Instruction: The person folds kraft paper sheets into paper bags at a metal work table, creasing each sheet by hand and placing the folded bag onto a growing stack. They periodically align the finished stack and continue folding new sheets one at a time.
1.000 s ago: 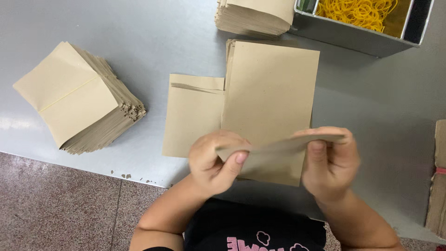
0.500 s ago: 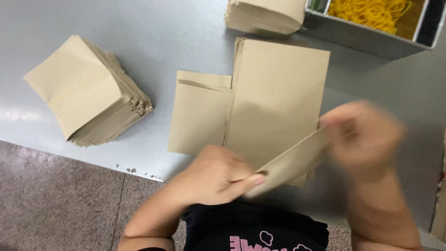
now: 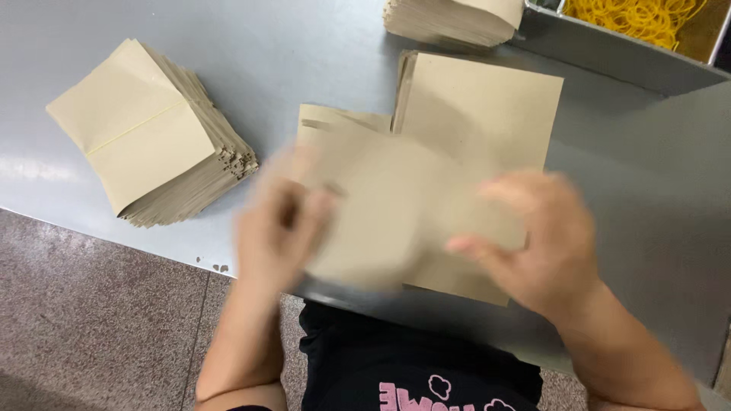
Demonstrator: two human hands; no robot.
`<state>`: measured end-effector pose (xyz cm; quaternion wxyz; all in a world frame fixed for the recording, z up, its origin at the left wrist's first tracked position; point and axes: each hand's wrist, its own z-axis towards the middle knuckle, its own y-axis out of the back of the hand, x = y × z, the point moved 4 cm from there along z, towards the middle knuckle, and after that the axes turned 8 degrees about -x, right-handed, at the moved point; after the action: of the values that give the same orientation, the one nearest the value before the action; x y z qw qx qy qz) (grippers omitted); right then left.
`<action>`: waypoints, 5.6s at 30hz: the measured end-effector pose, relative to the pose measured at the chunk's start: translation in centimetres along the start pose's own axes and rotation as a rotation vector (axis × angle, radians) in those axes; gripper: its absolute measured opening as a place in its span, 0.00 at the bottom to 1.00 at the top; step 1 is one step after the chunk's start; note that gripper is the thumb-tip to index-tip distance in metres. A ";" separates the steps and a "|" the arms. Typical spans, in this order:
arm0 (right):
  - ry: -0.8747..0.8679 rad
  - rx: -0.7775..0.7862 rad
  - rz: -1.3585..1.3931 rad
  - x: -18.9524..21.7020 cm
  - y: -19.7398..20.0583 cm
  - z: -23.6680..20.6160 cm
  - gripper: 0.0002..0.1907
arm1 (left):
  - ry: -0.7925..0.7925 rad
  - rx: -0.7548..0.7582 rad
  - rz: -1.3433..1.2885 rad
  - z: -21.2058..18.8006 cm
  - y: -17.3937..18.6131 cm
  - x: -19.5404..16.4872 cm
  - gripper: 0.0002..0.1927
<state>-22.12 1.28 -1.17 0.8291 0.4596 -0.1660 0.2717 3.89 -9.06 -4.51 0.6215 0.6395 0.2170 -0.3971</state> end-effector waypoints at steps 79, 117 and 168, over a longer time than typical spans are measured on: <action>-0.040 -0.172 -0.038 -0.3 4.7 -1.2 0.19 | -0.224 0.080 -0.206 0.0 0.2 -5.9 0.28; 0.015 0.349 0.064 1.9 -3.6 -3.6 0.16 | -0.842 0.628 0.257 -2.2 -5.5 -5.7 0.14; 0.045 0.059 -0.029 0.6 1.7 -2.4 0.12 | -0.504 0.431 -0.395 -3.8 -6.3 -9.5 0.10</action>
<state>-22.66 4.26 -0.97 0.8225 0.4802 -0.1327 0.2745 -5.67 -2.50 -1.35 0.4180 0.5839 0.0881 -0.6903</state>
